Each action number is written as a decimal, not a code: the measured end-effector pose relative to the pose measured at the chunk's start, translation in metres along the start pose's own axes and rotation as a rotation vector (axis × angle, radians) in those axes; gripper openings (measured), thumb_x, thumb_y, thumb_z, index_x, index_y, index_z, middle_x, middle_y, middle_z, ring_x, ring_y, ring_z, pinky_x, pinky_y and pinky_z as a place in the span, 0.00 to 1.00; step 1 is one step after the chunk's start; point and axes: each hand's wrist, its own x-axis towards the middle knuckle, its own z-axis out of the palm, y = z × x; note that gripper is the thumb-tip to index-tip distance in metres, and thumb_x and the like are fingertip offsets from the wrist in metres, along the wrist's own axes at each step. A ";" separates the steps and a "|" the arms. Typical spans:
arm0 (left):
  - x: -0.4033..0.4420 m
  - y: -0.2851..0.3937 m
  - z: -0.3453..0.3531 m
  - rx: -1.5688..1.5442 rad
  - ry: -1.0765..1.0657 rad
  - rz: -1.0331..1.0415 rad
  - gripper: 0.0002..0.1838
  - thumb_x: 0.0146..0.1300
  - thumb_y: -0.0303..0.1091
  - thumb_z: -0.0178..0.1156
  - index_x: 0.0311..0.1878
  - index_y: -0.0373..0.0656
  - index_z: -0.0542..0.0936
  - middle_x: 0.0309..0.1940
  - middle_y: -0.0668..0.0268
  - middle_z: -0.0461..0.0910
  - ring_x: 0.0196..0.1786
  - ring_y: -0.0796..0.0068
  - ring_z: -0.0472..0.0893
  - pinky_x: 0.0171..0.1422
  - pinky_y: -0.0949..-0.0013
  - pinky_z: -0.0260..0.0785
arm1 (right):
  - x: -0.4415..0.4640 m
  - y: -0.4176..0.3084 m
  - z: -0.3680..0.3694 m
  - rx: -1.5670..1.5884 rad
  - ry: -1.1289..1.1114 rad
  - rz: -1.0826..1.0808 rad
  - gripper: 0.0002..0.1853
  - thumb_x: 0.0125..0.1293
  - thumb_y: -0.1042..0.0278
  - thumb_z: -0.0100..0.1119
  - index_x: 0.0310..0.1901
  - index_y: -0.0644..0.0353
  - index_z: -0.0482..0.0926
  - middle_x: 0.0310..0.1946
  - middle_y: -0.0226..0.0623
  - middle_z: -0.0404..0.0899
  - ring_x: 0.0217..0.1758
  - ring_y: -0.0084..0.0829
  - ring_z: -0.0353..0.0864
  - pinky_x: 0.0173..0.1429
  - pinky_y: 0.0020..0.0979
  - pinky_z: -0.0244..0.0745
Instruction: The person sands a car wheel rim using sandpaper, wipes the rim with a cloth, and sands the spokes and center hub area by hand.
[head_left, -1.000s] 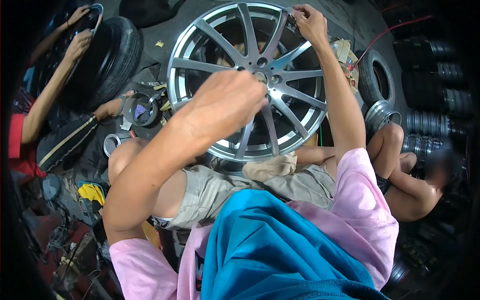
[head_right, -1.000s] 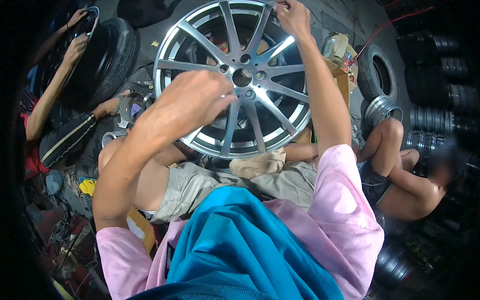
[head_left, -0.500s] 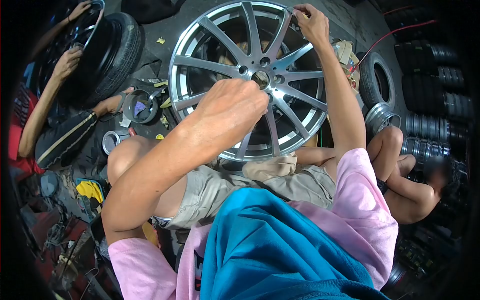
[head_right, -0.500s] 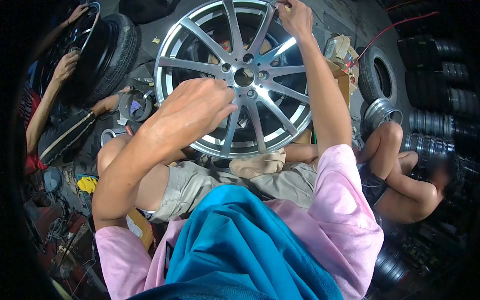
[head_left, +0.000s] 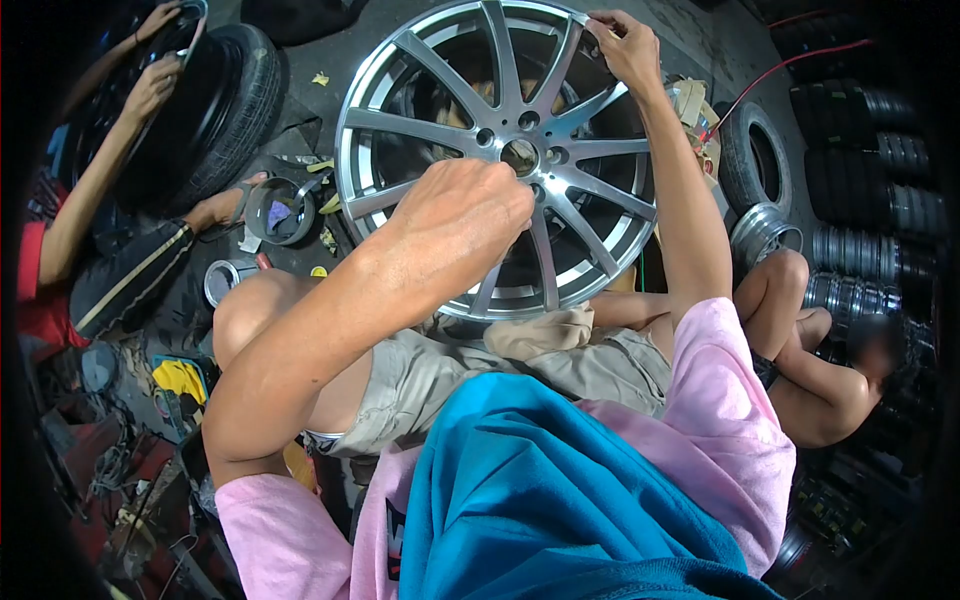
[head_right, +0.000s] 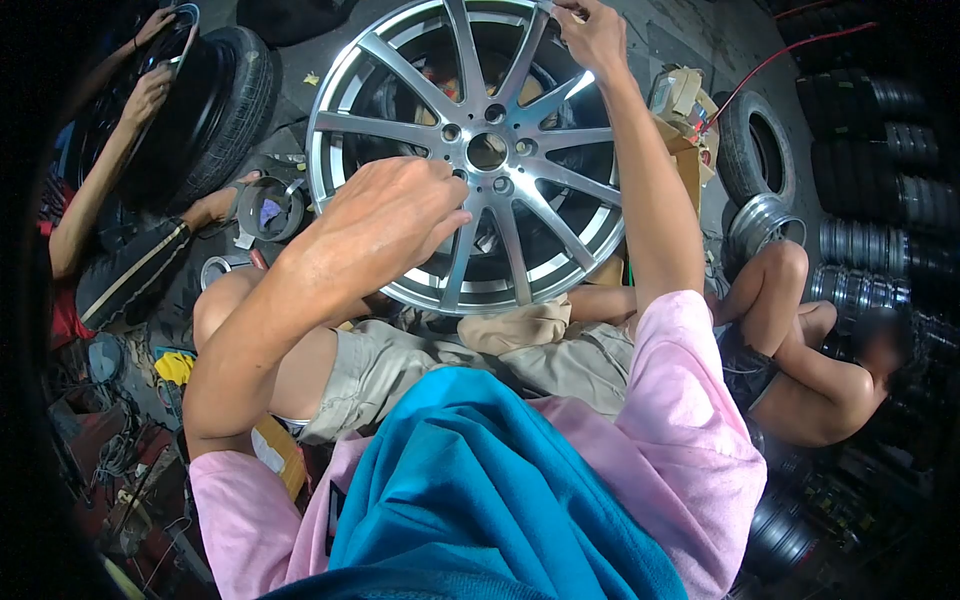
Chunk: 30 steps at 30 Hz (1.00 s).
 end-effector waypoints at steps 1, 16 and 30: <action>0.000 0.000 0.000 -0.003 0.000 0.001 0.09 0.68 0.31 0.68 0.39 0.34 0.83 0.36 0.50 0.83 0.45 0.44 0.84 0.50 0.48 0.77 | 0.002 0.002 0.001 -0.006 0.006 0.023 0.15 0.70 0.56 0.72 0.52 0.55 0.92 0.30 0.32 0.88 0.32 0.21 0.84 0.41 0.29 0.78; -0.001 0.000 0.003 -0.022 0.012 0.008 0.08 0.68 0.31 0.67 0.38 0.34 0.83 0.36 0.50 0.83 0.44 0.44 0.84 0.51 0.48 0.77 | -0.039 -0.027 -0.006 0.020 -0.033 0.073 0.17 0.70 0.55 0.71 0.53 0.56 0.91 0.27 0.31 0.86 0.30 0.21 0.81 0.40 0.28 0.76; 0.001 -0.001 0.006 0.006 0.014 0.035 0.09 0.66 0.30 0.69 0.37 0.34 0.83 0.33 0.49 0.83 0.42 0.43 0.84 0.48 0.47 0.77 | -0.040 -0.022 0.000 0.029 -0.028 0.075 0.18 0.71 0.56 0.70 0.54 0.59 0.90 0.38 0.39 0.92 0.42 0.29 0.89 0.52 0.32 0.80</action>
